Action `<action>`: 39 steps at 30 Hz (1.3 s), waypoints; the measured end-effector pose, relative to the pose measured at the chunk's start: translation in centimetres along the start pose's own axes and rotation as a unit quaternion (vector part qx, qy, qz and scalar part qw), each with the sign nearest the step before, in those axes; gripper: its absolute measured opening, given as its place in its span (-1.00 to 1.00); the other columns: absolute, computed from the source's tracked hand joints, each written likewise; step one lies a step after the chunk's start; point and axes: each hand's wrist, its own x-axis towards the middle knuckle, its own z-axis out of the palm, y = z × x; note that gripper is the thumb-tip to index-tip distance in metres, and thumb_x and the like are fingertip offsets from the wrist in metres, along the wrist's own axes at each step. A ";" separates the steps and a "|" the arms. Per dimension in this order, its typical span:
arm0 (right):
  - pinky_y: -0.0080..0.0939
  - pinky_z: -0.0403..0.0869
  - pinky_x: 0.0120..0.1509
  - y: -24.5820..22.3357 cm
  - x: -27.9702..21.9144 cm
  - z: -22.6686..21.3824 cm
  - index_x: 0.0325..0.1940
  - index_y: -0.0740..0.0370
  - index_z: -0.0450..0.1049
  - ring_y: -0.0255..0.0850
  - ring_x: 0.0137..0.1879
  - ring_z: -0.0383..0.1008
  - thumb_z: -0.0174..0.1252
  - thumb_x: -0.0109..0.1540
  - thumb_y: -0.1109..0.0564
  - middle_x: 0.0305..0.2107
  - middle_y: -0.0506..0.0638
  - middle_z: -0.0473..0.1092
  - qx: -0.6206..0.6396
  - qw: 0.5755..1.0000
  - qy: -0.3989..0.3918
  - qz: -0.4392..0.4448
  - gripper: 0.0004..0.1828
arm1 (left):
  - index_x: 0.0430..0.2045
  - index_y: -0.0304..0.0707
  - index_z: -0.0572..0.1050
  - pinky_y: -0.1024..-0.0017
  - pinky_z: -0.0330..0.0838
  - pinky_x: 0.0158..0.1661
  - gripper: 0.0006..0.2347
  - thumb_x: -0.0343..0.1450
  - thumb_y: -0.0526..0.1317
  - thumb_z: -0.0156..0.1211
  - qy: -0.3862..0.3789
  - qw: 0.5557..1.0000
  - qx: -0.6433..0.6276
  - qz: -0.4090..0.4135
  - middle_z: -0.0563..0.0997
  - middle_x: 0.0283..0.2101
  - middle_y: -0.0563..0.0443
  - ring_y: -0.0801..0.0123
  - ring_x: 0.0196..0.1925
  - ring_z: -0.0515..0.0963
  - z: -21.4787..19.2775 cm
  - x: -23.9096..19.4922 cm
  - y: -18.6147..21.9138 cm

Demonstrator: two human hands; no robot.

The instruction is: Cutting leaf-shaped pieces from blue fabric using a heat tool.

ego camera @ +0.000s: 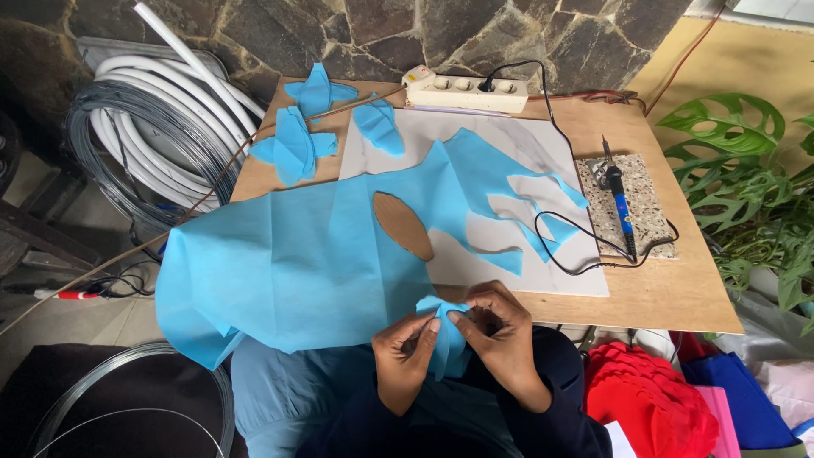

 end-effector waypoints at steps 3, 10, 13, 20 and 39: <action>-0.47 0.18 -0.47 -0.5 0.2 -0.4 -0.54 0.17 0.39 -0.44 -0.54 0.18 0.22 0.01 0.28 -0.58 -0.11 0.33 -0.029 0.999 0.001 0.016 -0.87 | -0.86 -0.21 0.10 0.54 0.10 -0.58 -0.67 0.37 -0.24 -0.05 0.012 0.999 -0.029 -0.015 0.00 -0.75 0.18 0.61 -0.66 0.05 -0.1 0.7 1.6; -0.47 0.38 -0.32 -1.1 1.3 -2.9 -0.26 0.29 0.44 -0.36 -0.37 0.37 0.14 0.07 0.29 -0.39 -0.02 0.39 -0.019 0.995 0.091 0.019 -0.85 | -0.44 -0.32 0.60 0.56 0.20 -0.54 -0.73 0.29 -0.10 0.05 0.111 0.972 -0.015 -0.205 0.56 -0.60 0.11 0.59 -0.59 0.29 -2.2 0.5 -1.8; -0.40 0.42 -0.52 -2.3 1.8 -1.9 -0.28 0.41 0.38 -0.23 -0.58 0.29 0.07 0.15 0.29 -0.41 0.08 0.24 -0.055 0.972 0.215 -0.075 -0.90 | -0.43 -0.29 0.61 0.58 -0.07 -0.63 -0.80 0.32 -0.19 0.05 -0.009 0.971 -0.041 -0.233 0.11 -0.77 0.23 0.61 -0.67 0.01 -1.7 -0.1 -2.1; -0.26 0.39 -0.33 -1.5 -0.2 0.1 -0.31 0.30 0.41 -0.13 -0.42 0.38 -0.07 0.18 0.20 -0.45 0.07 0.33 -0.250 0.881 0.018 -0.402 -0.84 | -0.73 -0.21 0.38 0.57 0.10 -0.48 -0.83 0.33 -0.26 0.05 -0.108 0.966 -0.153 -0.179 0.28 -0.59 0.25 0.65 -0.48 0.18 -0.7 -1.0 -2.6; -0.40 0.44 -0.42 1.5 -2.1 -0.6 -0.24 0.08 0.46 -0.27 -0.36 0.28 0.09 0.11 0.30 -0.43 -0.05 0.30 -0.314 0.826 0.024 -0.468 -0.81 | -0.83 -0.10 -0.09 0.47 -0.10 -0.55 -0.57 0.29 -0.28 0.13 0.059 0.975 -0.113 -0.180 -0.14 -0.71 0.17 0.57 -0.64 -0.08 -1.1 0.2 -0.8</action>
